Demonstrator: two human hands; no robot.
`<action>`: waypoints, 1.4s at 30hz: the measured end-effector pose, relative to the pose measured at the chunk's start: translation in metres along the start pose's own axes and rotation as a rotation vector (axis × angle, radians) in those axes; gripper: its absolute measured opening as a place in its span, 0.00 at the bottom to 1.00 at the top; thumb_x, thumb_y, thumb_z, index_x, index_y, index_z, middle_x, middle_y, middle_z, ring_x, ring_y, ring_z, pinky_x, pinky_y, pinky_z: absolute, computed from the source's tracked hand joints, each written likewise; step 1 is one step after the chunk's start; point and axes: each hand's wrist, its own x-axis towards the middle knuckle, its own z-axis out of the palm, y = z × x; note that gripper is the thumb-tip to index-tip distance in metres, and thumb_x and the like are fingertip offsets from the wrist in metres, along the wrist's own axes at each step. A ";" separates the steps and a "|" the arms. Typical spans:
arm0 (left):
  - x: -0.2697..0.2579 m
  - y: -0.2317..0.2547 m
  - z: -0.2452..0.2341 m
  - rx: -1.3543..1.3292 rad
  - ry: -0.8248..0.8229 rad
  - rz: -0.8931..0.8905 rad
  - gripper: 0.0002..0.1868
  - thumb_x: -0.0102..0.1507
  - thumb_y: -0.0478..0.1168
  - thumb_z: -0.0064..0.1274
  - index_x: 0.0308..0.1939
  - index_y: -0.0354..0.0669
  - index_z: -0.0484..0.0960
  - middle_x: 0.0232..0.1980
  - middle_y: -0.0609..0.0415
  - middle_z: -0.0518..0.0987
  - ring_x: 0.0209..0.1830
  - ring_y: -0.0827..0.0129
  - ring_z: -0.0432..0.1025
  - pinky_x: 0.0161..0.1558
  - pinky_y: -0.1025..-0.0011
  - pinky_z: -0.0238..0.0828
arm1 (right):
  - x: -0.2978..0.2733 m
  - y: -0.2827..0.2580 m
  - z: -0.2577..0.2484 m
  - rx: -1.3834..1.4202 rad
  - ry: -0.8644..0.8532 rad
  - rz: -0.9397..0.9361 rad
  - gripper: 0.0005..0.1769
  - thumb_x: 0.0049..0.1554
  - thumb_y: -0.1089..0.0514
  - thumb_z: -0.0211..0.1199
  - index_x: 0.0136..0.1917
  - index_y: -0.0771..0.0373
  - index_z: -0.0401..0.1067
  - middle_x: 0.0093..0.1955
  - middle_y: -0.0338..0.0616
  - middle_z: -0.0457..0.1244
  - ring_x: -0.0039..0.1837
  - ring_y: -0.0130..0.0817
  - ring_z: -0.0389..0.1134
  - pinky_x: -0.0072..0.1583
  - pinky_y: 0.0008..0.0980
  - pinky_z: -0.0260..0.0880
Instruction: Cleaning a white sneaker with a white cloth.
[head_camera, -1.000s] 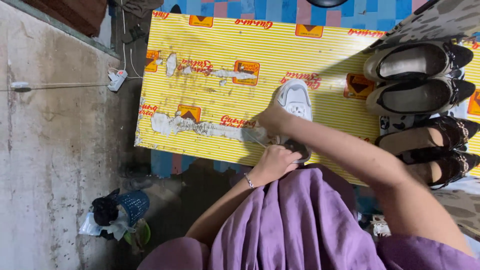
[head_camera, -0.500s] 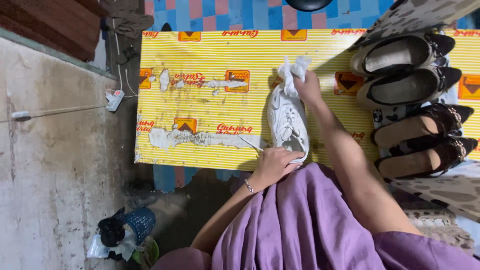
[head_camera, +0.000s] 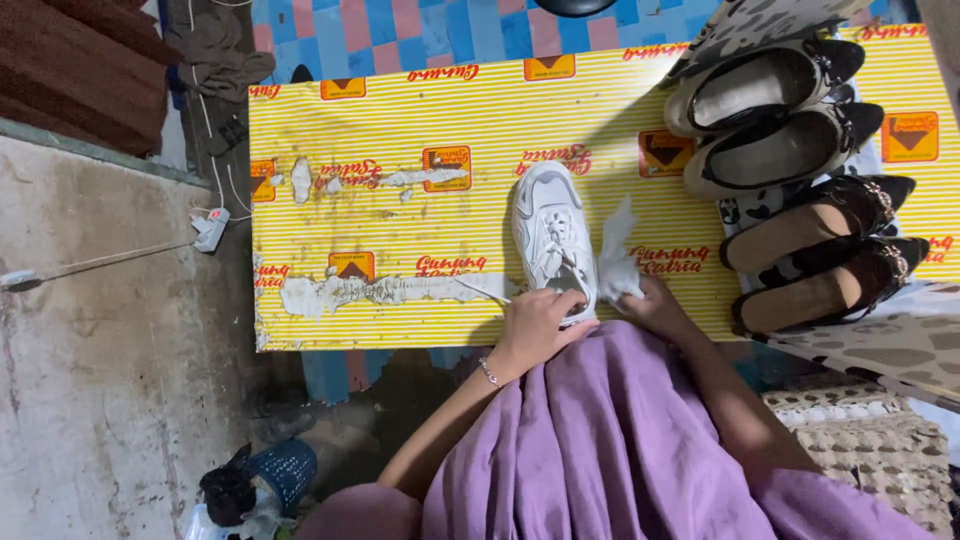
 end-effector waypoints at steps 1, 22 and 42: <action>0.000 -0.007 0.007 -0.003 0.001 0.004 0.18 0.58 0.55 0.64 0.41 0.47 0.82 0.27 0.49 0.77 0.29 0.55 0.75 0.32 0.59 0.70 | -0.001 0.000 -0.010 -0.002 0.004 0.000 0.14 0.55 0.60 0.61 0.53 0.66 0.77 0.43 0.49 0.70 0.42 0.35 0.69 0.47 0.37 0.71; -0.004 -0.043 -0.043 -0.258 0.179 -0.082 0.10 0.61 0.35 0.60 0.46 0.40 0.82 0.48 0.49 0.82 0.53 0.56 0.75 0.60 0.62 0.70 | 0.063 -0.115 0.004 -0.637 0.336 -0.594 0.24 0.52 0.58 0.67 0.61 0.62 0.68 0.60 0.61 0.63 0.61 0.62 0.63 0.62 0.56 0.63; 0.053 -0.016 -0.010 -0.331 0.251 -0.154 0.11 0.59 0.45 0.67 0.39 0.43 0.89 0.37 0.55 0.85 0.39 0.67 0.75 0.54 0.67 0.69 | -0.049 -0.249 0.015 0.257 0.293 -0.189 0.28 0.62 0.66 0.55 0.75 0.68 0.75 0.52 0.69 0.68 0.46 0.63 0.62 0.46 0.44 0.62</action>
